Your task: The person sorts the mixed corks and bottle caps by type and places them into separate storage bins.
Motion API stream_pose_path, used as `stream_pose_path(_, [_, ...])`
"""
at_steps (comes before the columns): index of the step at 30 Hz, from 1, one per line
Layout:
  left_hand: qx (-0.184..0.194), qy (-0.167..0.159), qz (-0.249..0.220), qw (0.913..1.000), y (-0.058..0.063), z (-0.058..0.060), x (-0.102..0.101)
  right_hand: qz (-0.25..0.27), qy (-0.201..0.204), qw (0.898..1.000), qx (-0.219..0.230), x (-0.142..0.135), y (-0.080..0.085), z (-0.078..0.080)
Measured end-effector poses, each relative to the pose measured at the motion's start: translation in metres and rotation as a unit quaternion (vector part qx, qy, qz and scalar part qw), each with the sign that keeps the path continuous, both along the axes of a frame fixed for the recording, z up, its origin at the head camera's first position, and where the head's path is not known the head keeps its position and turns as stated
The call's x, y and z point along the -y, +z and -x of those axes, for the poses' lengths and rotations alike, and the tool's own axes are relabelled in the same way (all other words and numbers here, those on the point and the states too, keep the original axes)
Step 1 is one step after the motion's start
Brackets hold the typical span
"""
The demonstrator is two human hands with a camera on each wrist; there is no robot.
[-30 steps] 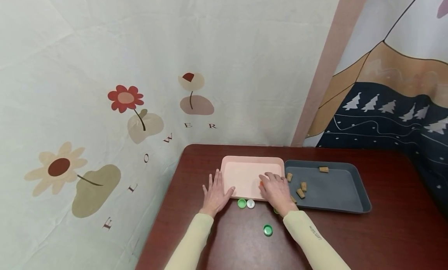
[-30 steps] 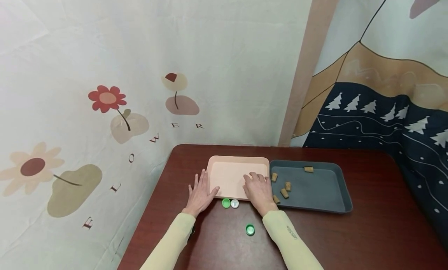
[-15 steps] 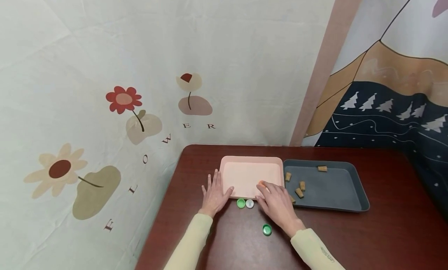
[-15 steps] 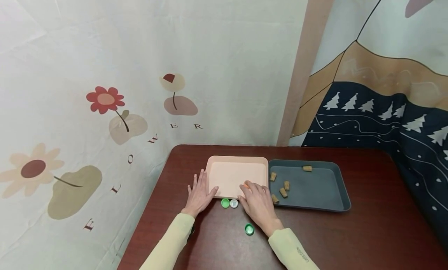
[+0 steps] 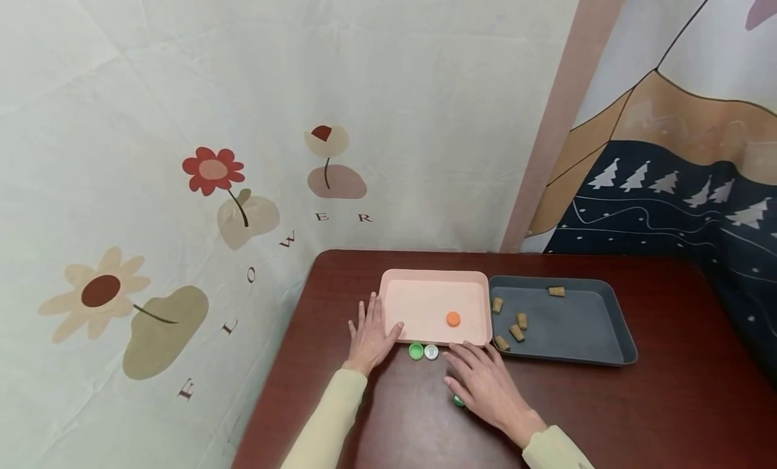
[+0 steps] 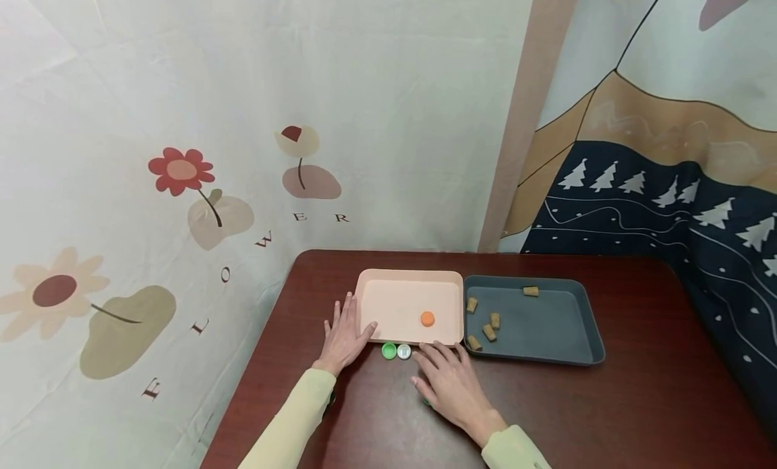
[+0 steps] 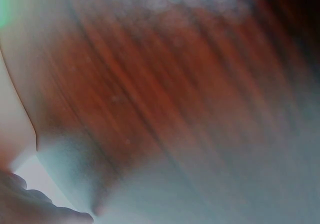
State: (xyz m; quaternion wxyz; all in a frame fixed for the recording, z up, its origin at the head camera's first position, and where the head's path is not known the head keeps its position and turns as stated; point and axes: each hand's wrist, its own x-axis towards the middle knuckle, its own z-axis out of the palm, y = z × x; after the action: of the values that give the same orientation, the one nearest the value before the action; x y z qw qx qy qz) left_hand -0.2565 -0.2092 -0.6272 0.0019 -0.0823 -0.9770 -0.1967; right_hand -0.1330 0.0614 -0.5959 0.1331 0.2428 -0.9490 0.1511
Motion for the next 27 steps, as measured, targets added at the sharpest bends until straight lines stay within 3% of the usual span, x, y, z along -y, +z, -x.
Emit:
stream_pose_path(10, [-0.001, -0.003, -0.007, 1.0000, 0.000, 0.000, 0.000, -0.045, 0.064, 0.996, 0.030, -0.006, -0.007, -0.017])
stream_pose_path(16, [0.001, -0.001, -0.004, 1.0000, 0.001, -0.002, 0.000, -0.079, 0.075, 0.992, 0.058, -0.007, -0.013, -0.022])
stream_pose_path(27, [-0.003, -0.001, -0.009, 1.0000, 0.002, -0.002, 0.000, -0.105, 0.080, 0.991, 0.032, -0.010, -0.020, -0.025])
